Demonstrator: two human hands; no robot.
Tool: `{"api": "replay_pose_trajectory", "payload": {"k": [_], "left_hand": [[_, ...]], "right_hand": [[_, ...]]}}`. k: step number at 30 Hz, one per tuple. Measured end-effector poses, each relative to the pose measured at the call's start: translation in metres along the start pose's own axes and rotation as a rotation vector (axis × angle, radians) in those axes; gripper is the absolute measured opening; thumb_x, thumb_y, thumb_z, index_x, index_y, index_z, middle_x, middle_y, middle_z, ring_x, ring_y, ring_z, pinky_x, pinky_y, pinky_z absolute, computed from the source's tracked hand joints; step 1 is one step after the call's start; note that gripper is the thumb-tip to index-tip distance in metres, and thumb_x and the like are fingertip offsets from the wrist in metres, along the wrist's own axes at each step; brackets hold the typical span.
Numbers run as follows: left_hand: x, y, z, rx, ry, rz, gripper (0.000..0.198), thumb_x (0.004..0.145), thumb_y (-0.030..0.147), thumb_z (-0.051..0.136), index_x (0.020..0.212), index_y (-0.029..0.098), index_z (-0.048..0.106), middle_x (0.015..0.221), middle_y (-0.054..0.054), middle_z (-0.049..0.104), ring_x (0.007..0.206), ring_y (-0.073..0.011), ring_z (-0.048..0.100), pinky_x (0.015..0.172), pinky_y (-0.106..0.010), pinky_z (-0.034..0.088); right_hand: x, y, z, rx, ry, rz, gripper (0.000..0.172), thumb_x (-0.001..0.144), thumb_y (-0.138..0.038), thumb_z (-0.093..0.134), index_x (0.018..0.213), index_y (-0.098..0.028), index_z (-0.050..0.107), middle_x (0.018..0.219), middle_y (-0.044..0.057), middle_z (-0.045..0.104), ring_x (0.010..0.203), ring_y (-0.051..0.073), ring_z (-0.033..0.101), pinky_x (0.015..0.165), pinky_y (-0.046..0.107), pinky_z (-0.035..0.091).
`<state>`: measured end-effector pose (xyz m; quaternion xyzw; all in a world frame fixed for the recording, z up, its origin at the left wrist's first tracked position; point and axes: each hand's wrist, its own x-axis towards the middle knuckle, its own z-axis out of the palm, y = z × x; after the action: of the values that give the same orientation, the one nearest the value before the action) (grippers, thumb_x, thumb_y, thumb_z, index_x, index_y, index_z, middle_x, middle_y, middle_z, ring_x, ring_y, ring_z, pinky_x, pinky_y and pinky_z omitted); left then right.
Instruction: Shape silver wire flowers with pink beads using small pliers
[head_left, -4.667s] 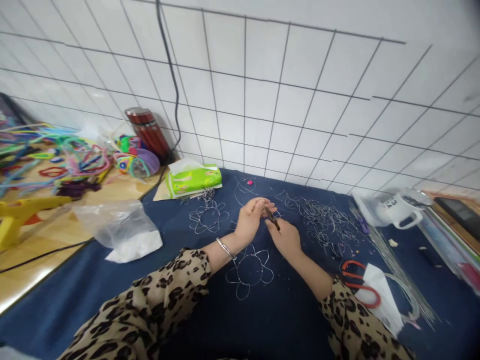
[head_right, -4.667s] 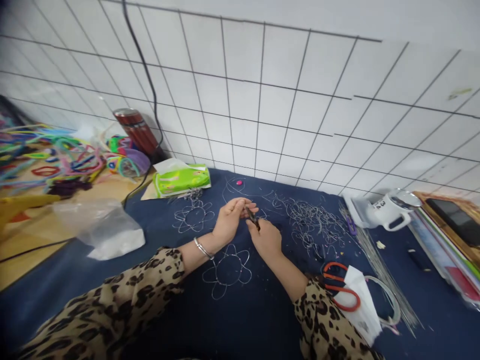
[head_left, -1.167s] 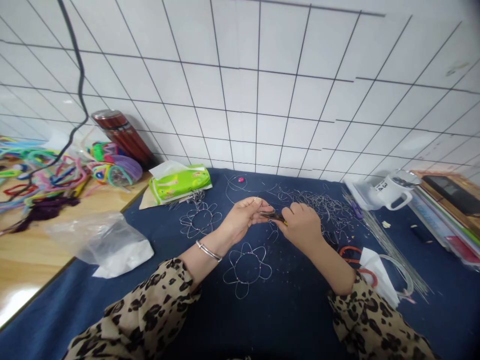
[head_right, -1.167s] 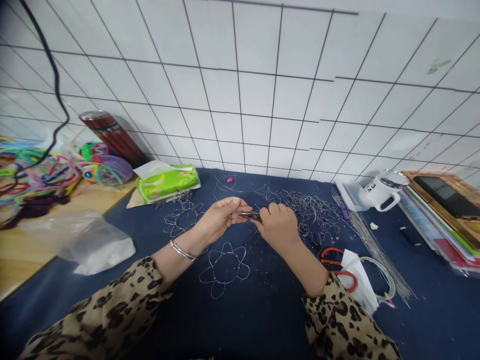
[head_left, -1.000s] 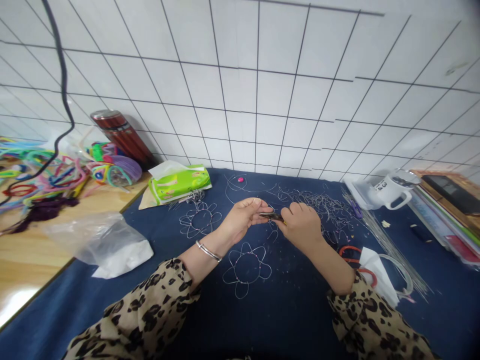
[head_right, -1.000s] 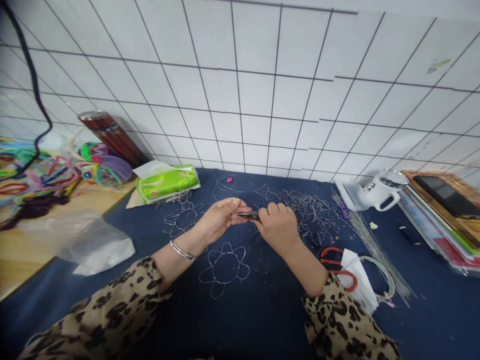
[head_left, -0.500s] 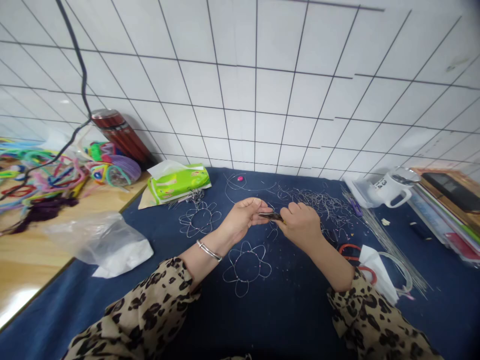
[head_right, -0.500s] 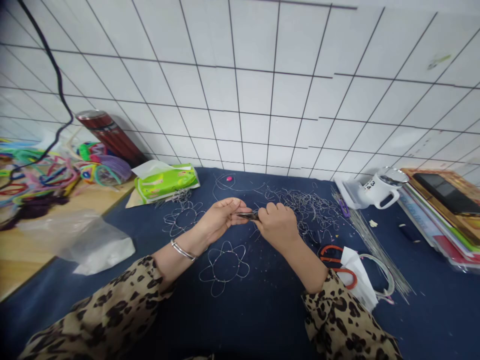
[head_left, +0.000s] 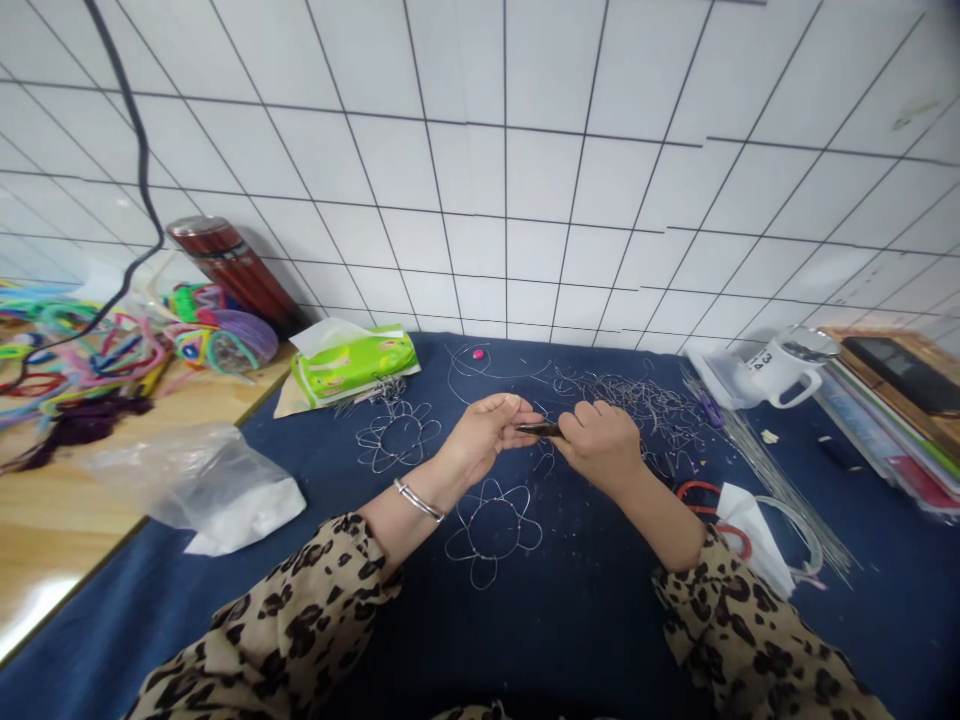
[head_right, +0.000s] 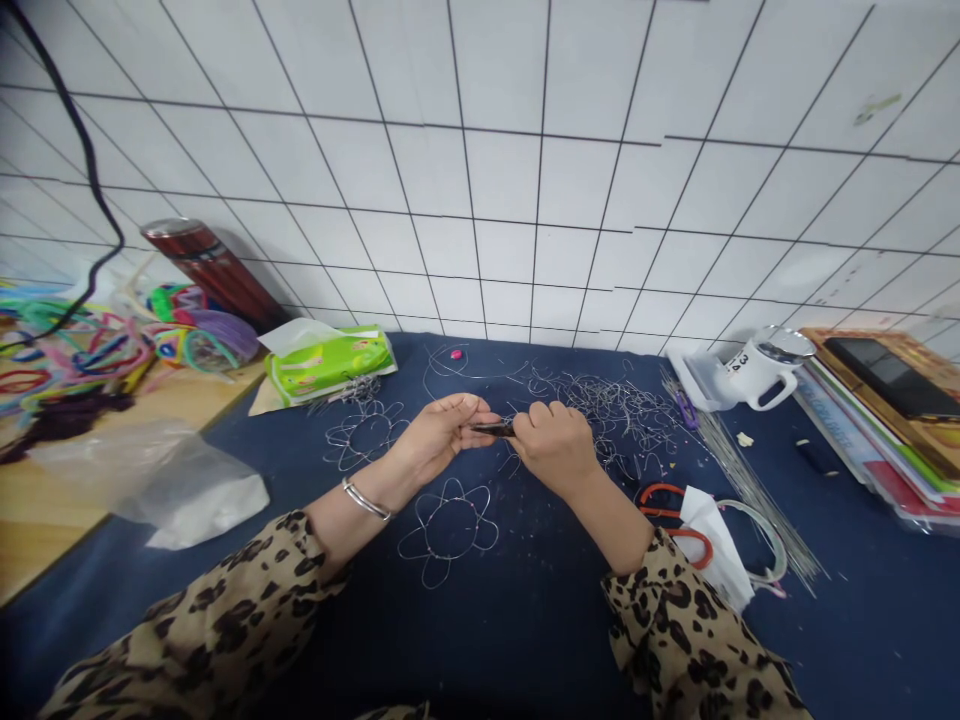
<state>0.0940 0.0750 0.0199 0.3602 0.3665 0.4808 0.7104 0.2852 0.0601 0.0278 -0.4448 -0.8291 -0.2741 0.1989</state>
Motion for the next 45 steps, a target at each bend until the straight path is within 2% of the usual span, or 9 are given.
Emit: {"api": "replay_pose_trajectory", "payload": {"k": [7, 16, 34, 45], "left_hand": [[-0.0014, 0.0011, 0.0019, 0.023, 0.014, -0.009, 0.018, 0.082, 0.031, 0.062, 0.083, 0.013, 0.062, 0.080, -0.009, 0.070, 0.074, -0.0184, 0.067, 0.070, -0.035, 0.056], [0.0005, 0.0044, -0.0024, 0.109, -0.018, 0.046, 0.022, 0.083, 0.035, 0.059, 0.084, 0.014, 0.062, 0.086, -0.010, 0.071, 0.079, -0.0168, 0.067, 0.074, -0.030, 0.053], [0.0017, -0.0009, 0.0002, 0.090, 0.053, 0.059, 0.023, 0.081, 0.035, 0.062, 0.086, 0.012, 0.062, 0.081, -0.010, 0.071, 0.077, -0.0180, 0.067, 0.072, -0.033, 0.054], [0.0009, -0.0002, 0.0001, 0.117, 0.038, 0.088, 0.023, 0.082, 0.035, 0.060, 0.085, 0.013, 0.062, 0.083, -0.011, 0.071, 0.075, -0.0179, 0.067, 0.075, -0.035, 0.053]], "right_hand": [[-0.0013, 0.0047, 0.0001, -0.017, 0.007, -0.065, 0.028, 0.090, -0.034, 0.040, 0.069, -0.019, 0.053, 0.064, 0.002, 0.045, 0.065, 0.016, 0.032, 0.061, 0.033, 0.018], [0.0034, 0.0011, 0.0013, -0.010, -0.065, 0.016, 0.028, 0.086, -0.041, 0.047, 0.073, -0.018, 0.055, 0.074, 0.006, 0.049, 0.074, 0.019, 0.036, 0.068, 0.033, 0.022], [0.0006, 0.0001, 0.0050, -0.012, -0.039, -0.003, 0.029, 0.089, -0.036, 0.041, 0.071, -0.018, 0.055, 0.069, 0.005, 0.048, 0.069, 0.017, 0.034, 0.064, 0.032, 0.021], [-0.0007, -0.0039, 0.0062, 0.015, -0.095, 0.044, 0.028, 0.087, -0.038, 0.046, 0.070, -0.018, 0.055, 0.068, 0.004, 0.049, 0.065, 0.016, 0.036, 0.058, 0.030, 0.018]]}}
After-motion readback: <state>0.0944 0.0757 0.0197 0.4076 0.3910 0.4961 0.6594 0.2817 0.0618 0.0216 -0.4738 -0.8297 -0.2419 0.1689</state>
